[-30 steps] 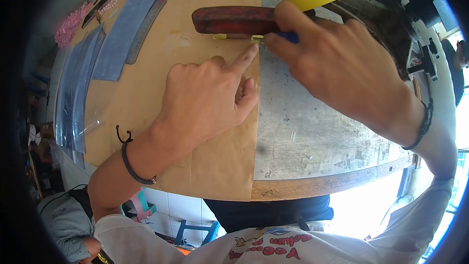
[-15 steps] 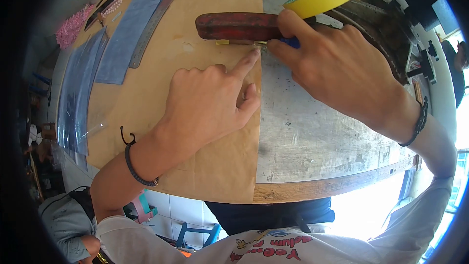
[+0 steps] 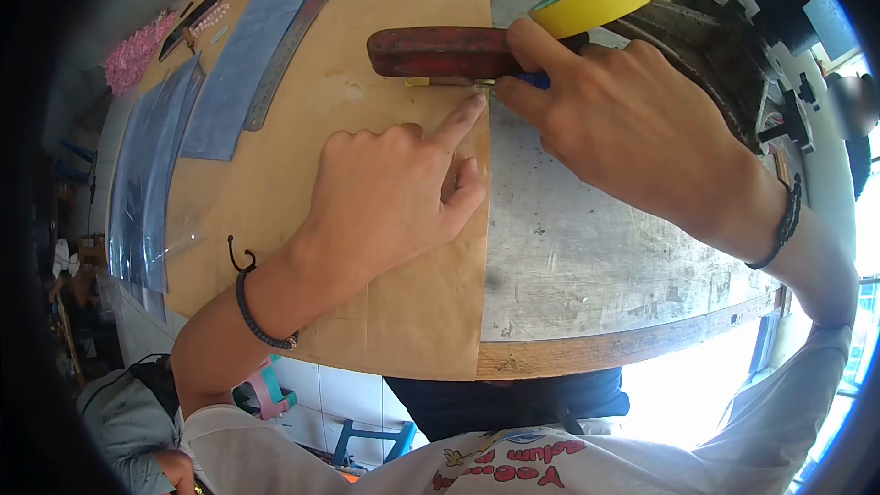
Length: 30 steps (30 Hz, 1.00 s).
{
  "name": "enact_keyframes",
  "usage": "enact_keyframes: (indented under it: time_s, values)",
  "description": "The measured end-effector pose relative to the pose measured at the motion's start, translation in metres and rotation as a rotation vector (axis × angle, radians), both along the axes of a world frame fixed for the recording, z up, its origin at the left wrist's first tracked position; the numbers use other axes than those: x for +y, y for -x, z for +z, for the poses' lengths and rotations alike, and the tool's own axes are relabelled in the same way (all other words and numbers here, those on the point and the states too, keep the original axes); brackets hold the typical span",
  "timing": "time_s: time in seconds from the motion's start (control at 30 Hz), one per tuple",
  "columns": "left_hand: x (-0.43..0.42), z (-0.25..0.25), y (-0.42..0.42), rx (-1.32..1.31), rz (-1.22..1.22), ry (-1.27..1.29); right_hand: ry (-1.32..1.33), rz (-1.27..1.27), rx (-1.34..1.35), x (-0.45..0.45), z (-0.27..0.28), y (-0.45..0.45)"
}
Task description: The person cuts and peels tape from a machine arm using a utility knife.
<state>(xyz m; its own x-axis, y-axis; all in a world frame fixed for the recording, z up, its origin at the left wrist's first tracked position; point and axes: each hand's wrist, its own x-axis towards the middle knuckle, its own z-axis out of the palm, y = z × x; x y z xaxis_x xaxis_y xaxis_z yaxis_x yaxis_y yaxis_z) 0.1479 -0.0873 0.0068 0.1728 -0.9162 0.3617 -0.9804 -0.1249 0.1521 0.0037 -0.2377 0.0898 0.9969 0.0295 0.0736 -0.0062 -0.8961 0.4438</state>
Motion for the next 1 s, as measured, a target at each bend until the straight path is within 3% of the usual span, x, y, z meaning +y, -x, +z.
enact_keyframes:
  time_s: [0.67,1.0]
  values:
    - [0.0,-0.007,-0.002,-0.045,-0.034,0.114,-0.04,0.011,0.025,0.003,0.013,0.003]
    - [0.001,0.0,-0.001,0.018,-0.022,0.011,0.043,0.062,0.029,0.002,0.005,-0.005]
